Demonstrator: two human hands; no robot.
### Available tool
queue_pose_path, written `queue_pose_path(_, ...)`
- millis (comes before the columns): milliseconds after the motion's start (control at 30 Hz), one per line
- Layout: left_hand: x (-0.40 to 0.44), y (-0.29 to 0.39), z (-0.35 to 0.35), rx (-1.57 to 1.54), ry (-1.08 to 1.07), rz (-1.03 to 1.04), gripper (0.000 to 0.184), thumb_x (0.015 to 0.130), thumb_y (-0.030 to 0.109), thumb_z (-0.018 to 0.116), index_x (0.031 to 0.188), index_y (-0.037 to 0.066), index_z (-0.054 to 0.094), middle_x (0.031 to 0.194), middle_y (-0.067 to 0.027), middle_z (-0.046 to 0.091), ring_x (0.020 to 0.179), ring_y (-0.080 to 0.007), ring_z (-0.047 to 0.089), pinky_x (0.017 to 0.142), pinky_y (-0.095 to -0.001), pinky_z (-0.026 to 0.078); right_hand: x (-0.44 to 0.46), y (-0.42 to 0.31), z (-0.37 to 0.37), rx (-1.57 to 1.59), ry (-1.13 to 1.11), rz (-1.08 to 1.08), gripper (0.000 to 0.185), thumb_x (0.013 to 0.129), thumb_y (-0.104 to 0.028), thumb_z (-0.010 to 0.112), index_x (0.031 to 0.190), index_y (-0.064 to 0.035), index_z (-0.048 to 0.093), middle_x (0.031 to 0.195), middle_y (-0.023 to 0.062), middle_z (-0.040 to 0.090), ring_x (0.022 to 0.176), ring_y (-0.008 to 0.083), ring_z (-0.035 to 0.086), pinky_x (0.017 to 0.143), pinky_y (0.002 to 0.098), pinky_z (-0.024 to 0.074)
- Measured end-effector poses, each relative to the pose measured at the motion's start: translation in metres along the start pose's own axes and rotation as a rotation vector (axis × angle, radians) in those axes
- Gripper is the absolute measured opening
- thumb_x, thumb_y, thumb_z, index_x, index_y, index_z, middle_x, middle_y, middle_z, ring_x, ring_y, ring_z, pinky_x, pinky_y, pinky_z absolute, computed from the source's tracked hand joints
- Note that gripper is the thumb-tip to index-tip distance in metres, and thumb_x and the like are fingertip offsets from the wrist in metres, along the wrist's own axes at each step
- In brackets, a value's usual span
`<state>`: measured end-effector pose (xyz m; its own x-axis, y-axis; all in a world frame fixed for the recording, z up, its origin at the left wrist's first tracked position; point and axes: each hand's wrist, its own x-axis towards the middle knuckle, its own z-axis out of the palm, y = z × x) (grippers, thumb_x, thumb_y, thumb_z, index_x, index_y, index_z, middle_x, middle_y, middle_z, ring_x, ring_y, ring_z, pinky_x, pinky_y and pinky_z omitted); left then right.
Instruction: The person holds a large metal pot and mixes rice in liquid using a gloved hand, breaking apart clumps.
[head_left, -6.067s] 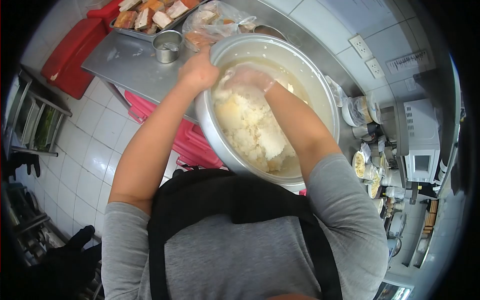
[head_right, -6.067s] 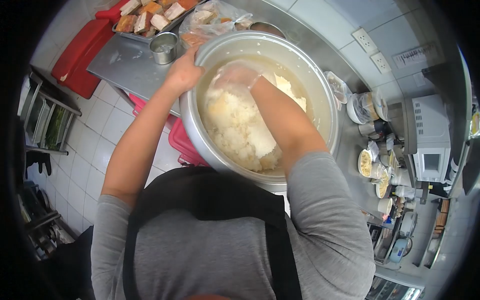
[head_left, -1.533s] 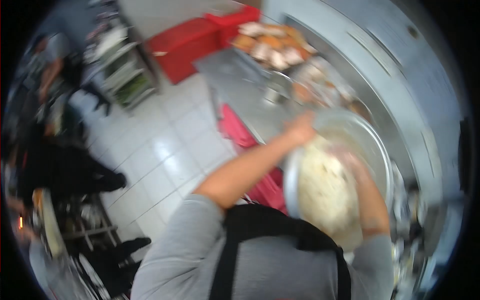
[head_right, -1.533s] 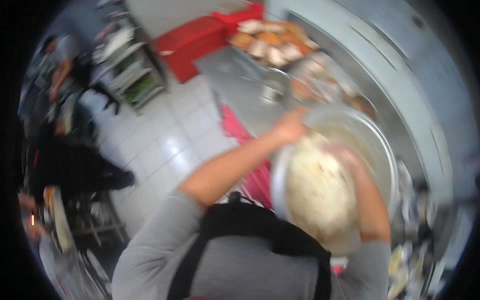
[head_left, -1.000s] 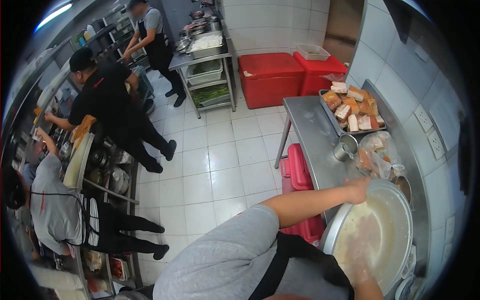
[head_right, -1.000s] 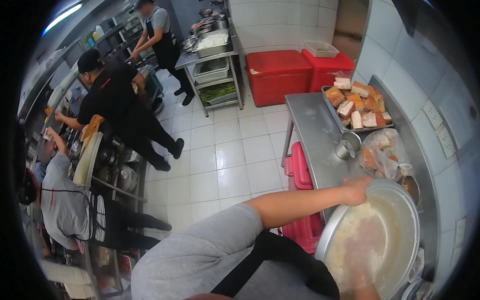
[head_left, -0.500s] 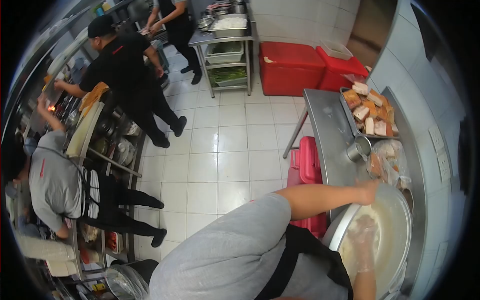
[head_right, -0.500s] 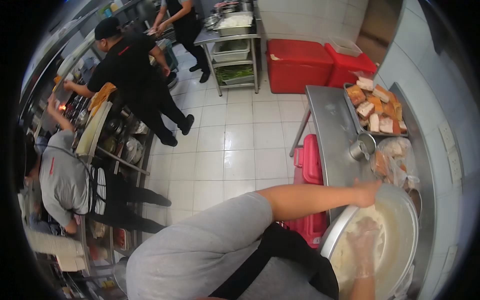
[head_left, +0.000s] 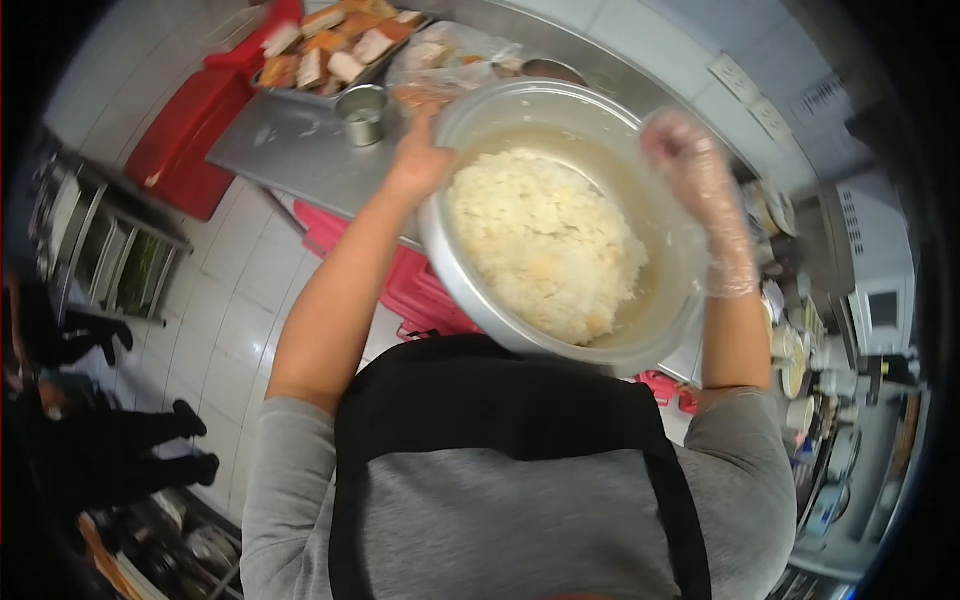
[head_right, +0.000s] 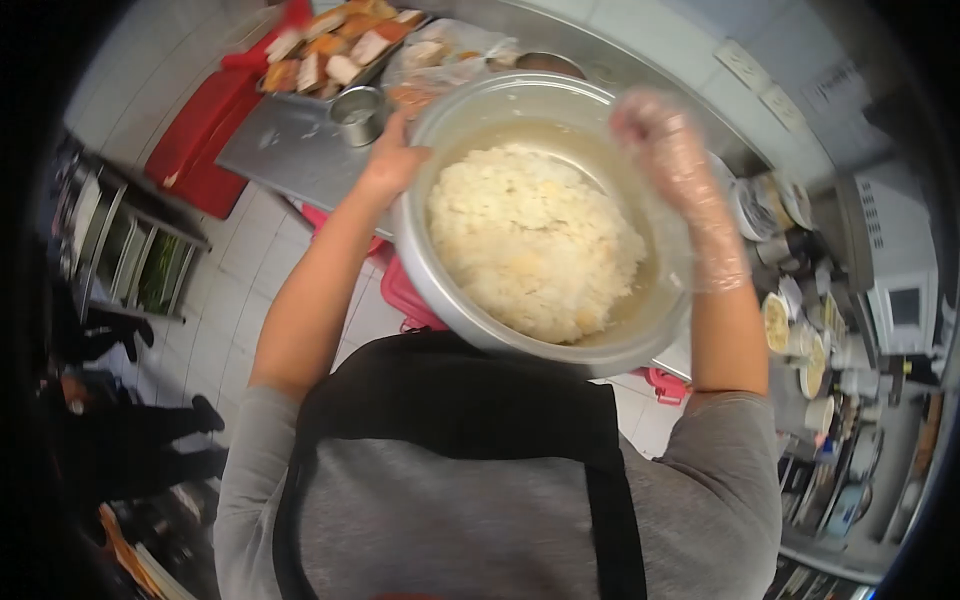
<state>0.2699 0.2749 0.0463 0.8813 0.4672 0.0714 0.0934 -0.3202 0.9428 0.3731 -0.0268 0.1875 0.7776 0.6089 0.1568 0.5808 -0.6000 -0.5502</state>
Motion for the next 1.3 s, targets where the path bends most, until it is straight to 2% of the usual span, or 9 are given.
queue_pose_path(100,0.008,-0.016,0.003,-0.045,0.004,0.029,0.071,0.069,0.005,0.062,0.136,0.004,0.037,0.124,-0.0267,0.055,0.115,-0.0351,0.055,0.099,-0.0365,0.043,-0.051,0.012,0.018,-0.434,-0.237,-0.268,0.02,0.085,-0.009,0.06,0.104,-0.005,0.064,0.111,0.0136,0.063,0.104,0.0265,0.06,0.087,0.0373,0.0469)
queue_pose_path(233,-0.046,-0.005,0.001,-0.429,0.0,0.05,0.078,0.072,-0.005,0.061,0.141,0.004,0.027,0.131,-0.0228,0.047,0.119,-0.0319,0.05,0.1,-0.0367,0.041,-0.113,0.027,0.01,-0.259,0.205,-0.058,0.024,0.085,-0.013,0.062,0.108,-0.0055,0.064,0.124,0.0177,0.057,0.115,0.0327,0.054,0.098,0.0394,0.0416)
queue_pose_path(300,-0.077,-0.018,0.006,-0.15,0.126,0.108,0.086,0.074,-0.006,0.062,0.146,0.005,0.017,0.137,-0.022,0.039,0.124,-0.029,0.045,0.1,-0.0371,0.041,-0.148,0.035,0.01,-0.269,0.42,-0.033,0.029,0.085,-0.013,0.063,0.113,-0.0066,0.063,0.129,0.0188,0.054,0.12,0.0341,0.05,0.102,0.0404,0.0384)
queue_pose_path(400,-0.086,-0.002,-0.017,-0.383,-0.02,-0.116,0.089,0.077,-0.001,0.064,0.149,0.006,0.012,0.14,-0.0215,0.035,0.127,-0.0278,0.042,0.1,-0.0365,0.041,-0.192,0.038,0.044,-0.211,0.739,0.167,0.044,0.088,-0.018,0.062,0.128,-0.0046,0.051,0.142,0.0218,0.039,0.131,0.0356,0.038,0.107,0.0425,0.0314)
queue_pose_path(633,0.019,0.007,-0.021,-0.365,-0.434,-0.115,0.083,0.078,-0.001,0.059,0.149,0.005,0.017,0.144,-0.021,0.035,0.123,-0.0282,0.047,0.099,-0.0344,0.042,-0.225,-0.012,0.092,-0.124,0.808,0.363,0.068,0.088,-0.023,0.063,0.144,-0.0043,0.03,0.148,0.0235,0.026,0.138,0.0358,0.025,0.111,0.0459,0.0236)
queue_pose_path(800,-0.01,0.007,-0.024,-0.459,-0.275,-0.172,0.082,0.078,-0.005,0.054,0.15,0.005,0.015,0.142,-0.0191,0.039,0.121,-0.0272,0.048,0.099,-0.0337,0.042,-0.206,0.005,0.08,-0.23,0.642,0.269,0.062,0.087,-0.02,0.062,0.142,-0.0065,0.036,0.145,0.0256,0.031,0.133,0.0388,0.035,0.106,0.0463,0.0321)
queue_pose_path(1000,-0.103,0.002,-0.028,-0.311,-0.096,-0.092,0.093,0.081,0.004,0.061,0.149,0.001,-0.003,0.152,-0.0242,0.014,0.138,-0.0311,0.026,0.111,-0.0366,0.025,-0.137,0.049,0.025,-0.614,0.592,0.003,0.037,0.086,-0.017,0.06,0.122,-0.0061,0.058,0.129,0.0213,0.052,0.119,0.039,0.05,0.096,0.0444,0.0435)
queue_pose_path(1167,-0.088,0.009,-0.029,-0.151,-0.031,0.066,0.097,0.079,0.008,0.065,0.148,-0.001,-0.002,0.153,-0.0255,0.012,0.14,-0.0308,0.021,0.113,-0.0373,0.019,-0.055,0.109,0.039,-0.362,0.042,-0.089,0.028,0.09,-0.018,0.053,0.113,-0.0053,0.063,0.11,0.0191,0.062,0.105,0.0299,0.058,0.092,0.0335,0.0422)
queue_pose_path(1300,-0.062,-0.007,-0.025,-0.203,-0.046,0.052,0.087,0.079,0.002,0.057,0.148,-0.002,0.005,0.151,-0.0263,0.019,0.139,-0.0311,0.026,0.112,-0.0353,0.023,-0.004,0.137,0.057,-0.021,-0.155,0.519,0.031,0.095,-0.027,0.046,0.106,-0.0045,0.065,0.104,0.0143,0.064,0.097,0.0267,0.06,0.09,0.0361,0.0423)
